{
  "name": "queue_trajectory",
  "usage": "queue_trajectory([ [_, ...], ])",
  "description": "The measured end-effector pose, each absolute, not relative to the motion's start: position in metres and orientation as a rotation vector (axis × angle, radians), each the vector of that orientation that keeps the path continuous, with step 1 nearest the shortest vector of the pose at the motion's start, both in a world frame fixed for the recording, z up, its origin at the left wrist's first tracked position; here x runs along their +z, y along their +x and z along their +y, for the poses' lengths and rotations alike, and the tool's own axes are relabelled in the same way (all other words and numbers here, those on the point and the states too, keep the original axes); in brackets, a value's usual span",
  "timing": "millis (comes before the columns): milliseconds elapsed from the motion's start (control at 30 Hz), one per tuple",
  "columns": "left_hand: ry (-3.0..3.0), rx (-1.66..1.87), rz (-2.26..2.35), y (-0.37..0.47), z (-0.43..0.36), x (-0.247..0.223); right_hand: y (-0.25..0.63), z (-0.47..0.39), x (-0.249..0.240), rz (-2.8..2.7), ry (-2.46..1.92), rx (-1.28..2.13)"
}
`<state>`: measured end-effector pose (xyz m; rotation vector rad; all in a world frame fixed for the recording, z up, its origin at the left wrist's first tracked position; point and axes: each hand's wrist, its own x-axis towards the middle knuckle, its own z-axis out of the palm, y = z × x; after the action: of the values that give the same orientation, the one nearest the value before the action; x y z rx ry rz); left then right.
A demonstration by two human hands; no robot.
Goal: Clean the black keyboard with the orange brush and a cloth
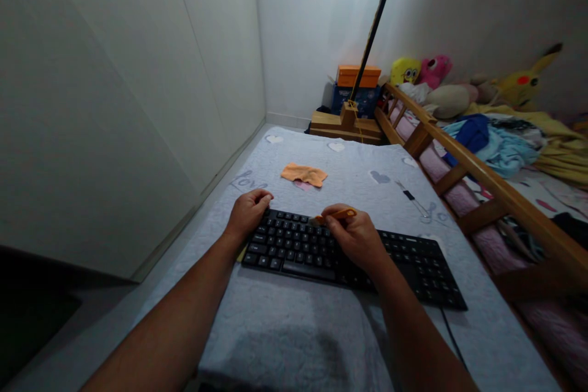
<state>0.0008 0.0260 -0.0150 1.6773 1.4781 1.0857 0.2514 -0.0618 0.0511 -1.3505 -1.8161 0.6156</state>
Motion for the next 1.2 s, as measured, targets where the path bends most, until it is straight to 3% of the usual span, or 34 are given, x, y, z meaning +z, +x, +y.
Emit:
queue_trajectory([
  [667, 1.683, 1.069, 1.497, 0.003, 0.025, -0.011, 0.234, -0.068, 0.039, -1.759, -1.378, 0.521],
  [1200, 1.671, 1.089, 1.478, 0.001, 0.026, -0.016, 0.235, -0.07, 0.038, -1.719, -1.331, 0.688],
])
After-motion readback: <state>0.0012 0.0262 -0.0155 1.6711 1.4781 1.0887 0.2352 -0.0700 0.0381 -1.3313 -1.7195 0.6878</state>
